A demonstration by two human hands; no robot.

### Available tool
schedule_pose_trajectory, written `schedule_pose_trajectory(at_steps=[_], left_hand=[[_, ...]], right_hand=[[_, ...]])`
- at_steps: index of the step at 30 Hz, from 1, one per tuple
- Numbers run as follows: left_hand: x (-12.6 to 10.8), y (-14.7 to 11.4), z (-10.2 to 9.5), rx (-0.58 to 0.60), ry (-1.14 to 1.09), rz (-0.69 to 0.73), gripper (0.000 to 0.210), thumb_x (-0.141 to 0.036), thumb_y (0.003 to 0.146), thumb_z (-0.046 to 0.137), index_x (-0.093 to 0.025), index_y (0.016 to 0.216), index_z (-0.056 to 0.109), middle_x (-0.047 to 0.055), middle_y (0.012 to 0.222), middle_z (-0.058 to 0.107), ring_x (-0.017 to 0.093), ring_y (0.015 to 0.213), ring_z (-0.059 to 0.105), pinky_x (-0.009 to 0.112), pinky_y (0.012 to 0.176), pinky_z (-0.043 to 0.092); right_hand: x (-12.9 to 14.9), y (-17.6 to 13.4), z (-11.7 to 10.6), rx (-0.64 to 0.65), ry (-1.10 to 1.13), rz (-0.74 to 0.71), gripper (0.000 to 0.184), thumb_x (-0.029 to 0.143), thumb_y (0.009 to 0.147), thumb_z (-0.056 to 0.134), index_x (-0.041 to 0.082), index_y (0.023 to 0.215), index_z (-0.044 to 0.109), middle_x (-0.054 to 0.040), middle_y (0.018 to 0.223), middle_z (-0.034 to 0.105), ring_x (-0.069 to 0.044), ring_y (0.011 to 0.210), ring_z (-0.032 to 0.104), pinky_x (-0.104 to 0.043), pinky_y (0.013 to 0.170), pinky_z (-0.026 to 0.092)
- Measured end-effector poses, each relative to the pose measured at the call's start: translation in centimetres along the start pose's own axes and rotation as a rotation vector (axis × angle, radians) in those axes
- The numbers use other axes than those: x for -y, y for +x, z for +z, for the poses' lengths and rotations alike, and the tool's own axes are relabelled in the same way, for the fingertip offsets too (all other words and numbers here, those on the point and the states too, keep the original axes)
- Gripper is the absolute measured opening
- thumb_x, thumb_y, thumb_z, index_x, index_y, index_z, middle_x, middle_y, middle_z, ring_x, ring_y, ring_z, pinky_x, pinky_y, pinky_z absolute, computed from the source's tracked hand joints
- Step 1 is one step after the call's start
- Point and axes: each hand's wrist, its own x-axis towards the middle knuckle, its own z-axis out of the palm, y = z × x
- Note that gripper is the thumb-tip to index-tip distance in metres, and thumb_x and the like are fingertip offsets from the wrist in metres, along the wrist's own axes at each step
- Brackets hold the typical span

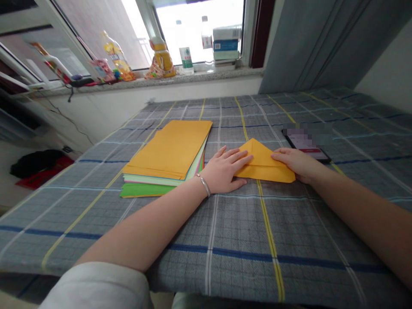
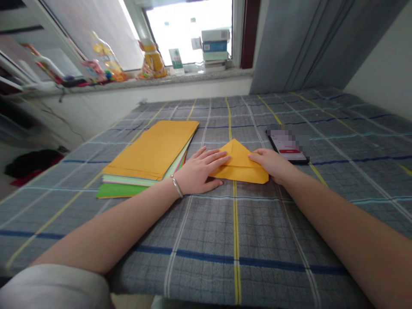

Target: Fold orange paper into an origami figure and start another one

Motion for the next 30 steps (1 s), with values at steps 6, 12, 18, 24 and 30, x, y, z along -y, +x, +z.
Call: schedule_pose_trajectory(at_steps=[6,12,18,24,30], left_hand=[[0.1,0.0,0.1,-0.013,-0.015,0.021,0.066,-0.045,0.092,0.054,-0.02,0.15,0.034,0.008,0.153,0.043,0.028,0.141,0.038,0.056,0.118,0.023],[0.1,0.1,0.1,-0.035,0.009,0.048,0.061,-0.041,0.093,0.053,-0.02,0.148,0.037,0.008,0.151,0.047,0.026,0.139,0.041,0.053,0.118,0.026],[0.3,0.1,0.2,-0.116,0.059,0.084,0.052,-0.031,0.093,0.052,-0.022,0.144,0.044,0.006,0.145,0.053,0.023,0.134,0.047,0.05,0.117,0.028],[0.4,0.1,0.0,-0.234,0.12,0.125,0.038,-0.03,0.097,0.05,-0.023,0.134,0.055,0.003,0.137,0.061,0.02,0.126,0.054,0.047,0.117,0.03],[0.5,0.0,0.1,-0.278,0.156,0.139,0.031,-0.024,0.099,0.049,-0.027,0.128,0.06,-0.001,0.129,0.067,0.018,0.123,0.058,0.049,0.117,0.028]], right_hand=[[0.0,-0.1,-0.1,0.02,0.016,0.006,0.01,0.02,0.081,0.058,0.022,0.071,0.062,-0.0022,0.069,0.063,-0.015,0.059,0.057,-0.025,0.049,0.041],[0.5,-0.8,0.0,0.073,0.02,0.046,0.006,0.018,0.08,0.059,0.022,0.076,0.061,-0.0013,0.07,0.063,-0.014,0.059,0.058,-0.024,0.05,0.043],[0.9,-1.6,0.8,0.166,0.158,0.123,0.008,0.013,0.083,0.061,0.02,0.079,0.058,-0.0017,0.073,0.065,-0.012,0.061,0.061,-0.022,0.053,0.051],[1.3,-2.6,1.8,0.285,0.312,0.126,0.009,0.014,0.09,0.055,0.019,0.083,0.058,-0.0076,0.086,0.071,-0.016,0.073,0.068,-0.028,0.065,0.06],[1.0,-2.7,1.8,0.385,0.258,0.118,0.006,0.02,0.09,0.057,0.02,0.084,0.059,-0.0034,0.077,0.068,-0.013,0.063,0.064,-0.021,0.052,0.056]])
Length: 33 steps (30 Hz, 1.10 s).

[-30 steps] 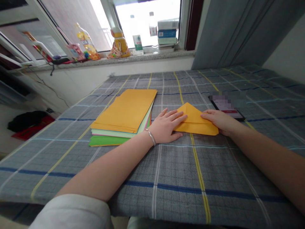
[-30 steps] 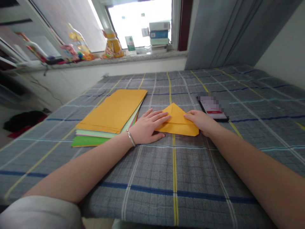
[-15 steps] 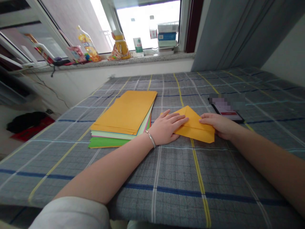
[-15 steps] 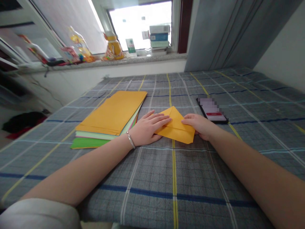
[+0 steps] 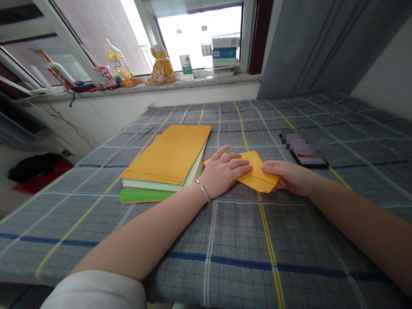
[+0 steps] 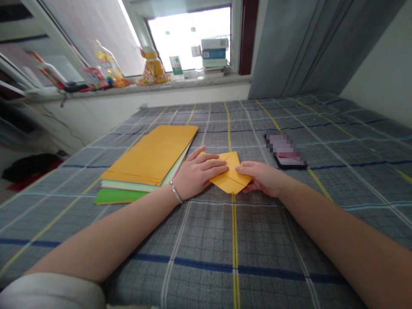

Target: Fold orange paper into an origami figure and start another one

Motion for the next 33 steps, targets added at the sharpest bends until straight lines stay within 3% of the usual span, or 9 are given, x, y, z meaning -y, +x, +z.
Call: schedule_pose_trajectory(at_steps=[3,13,18,21,26,33], left_hand=[[0.0,0.0,-0.1,0.004,0.004,-0.003,0.031,-0.023,0.1,0.048,-0.028,0.129,0.06,-0.002,0.129,0.067,0.018,0.122,0.058,0.048,0.118,0.028],[-0.1,0.1,0.2,0.018,-0.019,-0.005,0.033,-0.026,0.1,0.046,-0.026,0.131,0.058,0.0,0.13,0.066,0.017,0.12,0.058,0.044,0.113,0.033],[-0.5,0.3,-0.2,0.005,-0.081,0.015,0.046,-0.042,0.095,0.051,-0.022,0.137,0.053,0.004,0.137,0.061,0.02,0.123,0.057,0.045,0.115,0.031],[-0.7,0.4,-0.2,0.018,-0.076,0.066,0.054,-0.054,0.095,0.049,-0.023,0.139,0.051,0.005,0.137,0.061,0.022,0.123,0.056,0.047,0.115,0.031],[-1.0,0.4,0.0,0.001,0.004,0.078,0.039,-0.041,0.101,0.043,-0.022,0.133,0.056,0.005,0.134,0.063,0.019,0.119,0.059,0.043,0.11,0.038],[-1.5,0.5,0.0,-0.093,0.078,0.098,0.028,-0.034,0.102,0.043,-0.02,0.115,0.063,0.001,0.12,0.071,0.017,0.108,0.066,0.041,0.104,0.043]], right_hand=[[0.0,0.0,-0.1,-0.001,-0.021,-0.001,0.003,0.019,0.088,0.059,0.019,0.085,0.059,-0.0015,0.072,0.066,-0.01,0.055,0.06,-0.017,0.043,0.05],[0.0,0.3,-0.1,-0.005,-0.004,-0.029,0.007,0.014,0.084,0.056,0.017,0.083,0.061,-0.0005,0.065,0.062,-0.008,0.046,0.051,-0.015,0.035,0.041],[0.3,0.2,0.3,-0.13,0.051,0.003,0.016,0.011,0.085,0.055,0.018,0.098,0.063,-0.0047,0.08,0.071,-0.012,0.057,0.064,-0.017,0.04,0.05],[0.2,0.2,0.2,-0.122,0.132,-0.004,0.021,0.009,0.086,0.054,0.018,0.104,0.062,-0.0067,0.091,0.074,-0.013,0.065,0.068,-0.02,0.048,0.057],[-0.2,0.4,-0.2,-0.009,0.145,-0.002,0.02,0.012,0.089,0.056,0.016,0.108,0.063,-0.0073,0.098,0.074,-0.013,0.069,0.07,-0.022,0.055,0.06],[-0.3,0.4,0.3,0.018,0.048,-0.022,0.02,0.014,0.09,0.059,0.018,0.108,0.065,-0.007,0.103,0.074,-0.012,0.072,0.069,-0.02,0.056,0.059]])
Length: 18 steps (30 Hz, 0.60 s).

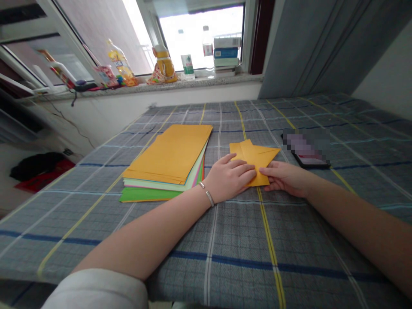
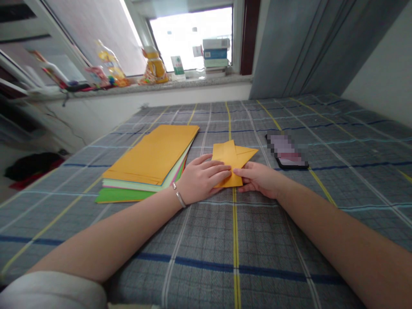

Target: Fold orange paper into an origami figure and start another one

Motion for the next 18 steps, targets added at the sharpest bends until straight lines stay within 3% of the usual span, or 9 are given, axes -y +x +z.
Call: schedule_pose_trajectory(at_steps=[5,8,11,14,18], left_hand=[[0.2,-0.1,-0.4,0.017,0.008,-0.028,0.022,-0.026,0.102,0.045,-0.022,0.107,0.065,-0.001,0.111,0.074,0.014,0.103,0.068,0.039,0.105,0.041],[0.7,-0.4,-0.5,0.017,-0.016,-0.039,0.02,-0.026,0.1,0.046,-0.022,0.102,0.066,-0.002,0.109,0.075,0.013,0.097,0.07,0.04,0.108,0.04],[1.2,-0.8,-0.2,-0.003,-0.029,-0.049,0.017,-0.024,0.098,0.048,-0.022,0.099,0.065,-0.004,0.109,0.075,0.013,0.092,0.071,0.041,0.111,0.037],[1.6,-0.9,-0.1,-0.003,-0.026,-0.083,0.016,-0.022,0.095,0.048,-0.023,0.098,0.064,-0.004,0.108,0.075,0.012,0.092,0.071,0.041,0.115,0.033],[1.8,-1.0,-0.2,-0.002,-0.05,-0.079,0.015,-0.024,0.097,0.047,-0.023,0.095,0.062,-0.004,0.108,0.075,0.012,0.094,0.071,0.041,0.117,0.032]], right_hand=[[0.2,0.1,0.0,-0.04,0.05,0.003,0.015,0.021,0.095,0.051,0.016,0.102,0.063,-0.0096,0.092,0.074,-0.015,0.069,0.069,-0.022,0.054,0.058],[0.3,0.4,-0.5,-0.166,0.162,-0.024,0.023,0.027,0.1,0.04,0.019,0.106,0.061,-0.0085,0.087,0.074,-0.014,0.066,0.069,-0.022,0.054,0.057],[0.5,0.7,-1.1,-0.266,0.188,-0.033,0.019,0.019,0.098,0.043,0.019,0.1,0.062,-0.0053,0.076,0.072,-0.012,0.06,0.067,-0.019,0.052,0.054],[0.6,0.7,-1.3,-0.277,0.173,-0.025,0.015,0.012,0.092,0.048,0.017,0.093,0.063,-0.0048,0.074,0.072,-0.01,0.057,0.066,-0.016,0.047,0.051],[0.9,0.6,-1.2,-0.251,0.191,0.018,0.026,0.028,0.098,0.041,0.014,0.1,0.064,-0.0099,0.077,0.074,-0.013,0.056,0.067,-0.018,0.042,0.051]])
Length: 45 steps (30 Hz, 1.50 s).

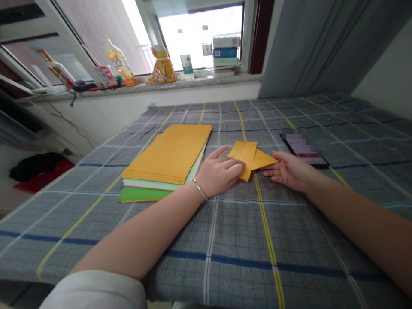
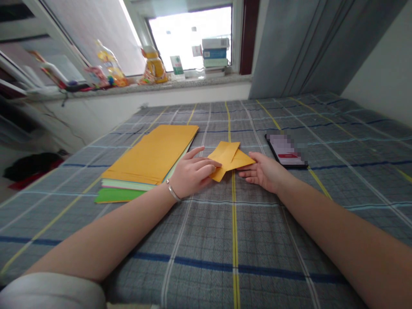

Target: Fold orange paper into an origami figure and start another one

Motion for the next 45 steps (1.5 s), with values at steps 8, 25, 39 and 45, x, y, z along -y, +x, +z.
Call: schedule_pose_trajectory(at_steps=[8,25,39,45], left_hand=[[0.2,0.0,-0.2,-0.05,0.018,-0.062,0.014,-0.024,0.099,0.048,-0.023,0.104,0.061,-0.001,0.11,0.073,0.014,0.106,0.066,0.042,0.115,0.032],[1.4,-0.3,0.6,-0.207,-0.135,-0.271,0.008,-0.017,0.09,0.058,-0.022,0.094,0.062,-0.002,0.101,0.076,0.015,0.089,0.068,0.035,0.096,0.046],[1.8,-0.4,1.2,-0.126,-0.421,-0.48,0.01,-0.019,0.091,0.057,-0.02,0.098,0.064,0.003,0.102,0.073,0.017,0.096,0.067,0.035,0.092,0.051],[2.3,-0.5,1.6,-0.202,-0.582,-0.742,0.014,-0.023,0.09,0.057,-0.02,0.101,0.064,0.001,0.093,0.069,0.013,0.083,0.063,0.024,0.076,0.049]], right_hand=[[-0.1,-0.1,0.2,-0.043,-0.01,-0.033,0.017,0.015,0.096,0.046,0.012,0.108,0.058,-0.0036,0.071,0.07,-0.01,0.049,0.062,-0.014,0.038,0.047],[-1.6,3.0,-2.9,-0.266,-0.479,-0.606,0.096,0.022,0.064,0.074,0.032,0.148,0.028,-0.0145,0.146,0.044,-0.027,0.092,0.068,-0.045,0.068,0.062],[-0.1,2.3,-4.9,-0.38,-1.4,-1.16,0.018,0.027,0.08,0.058,0.024,0.087,0.074,-0.0075,0.111,0.072,-0.031,0.108,0.061,-0.052,0.098,0.045],[0.0,1.8,-3.8,-0.396,-0.923,-0.893,0.021,0.043,0.085,0.057,0.027,0.09,0.07,-0.0079,0.093,0.074,-0.031,0.09,0.069,-0.049,0.08,0.054]])
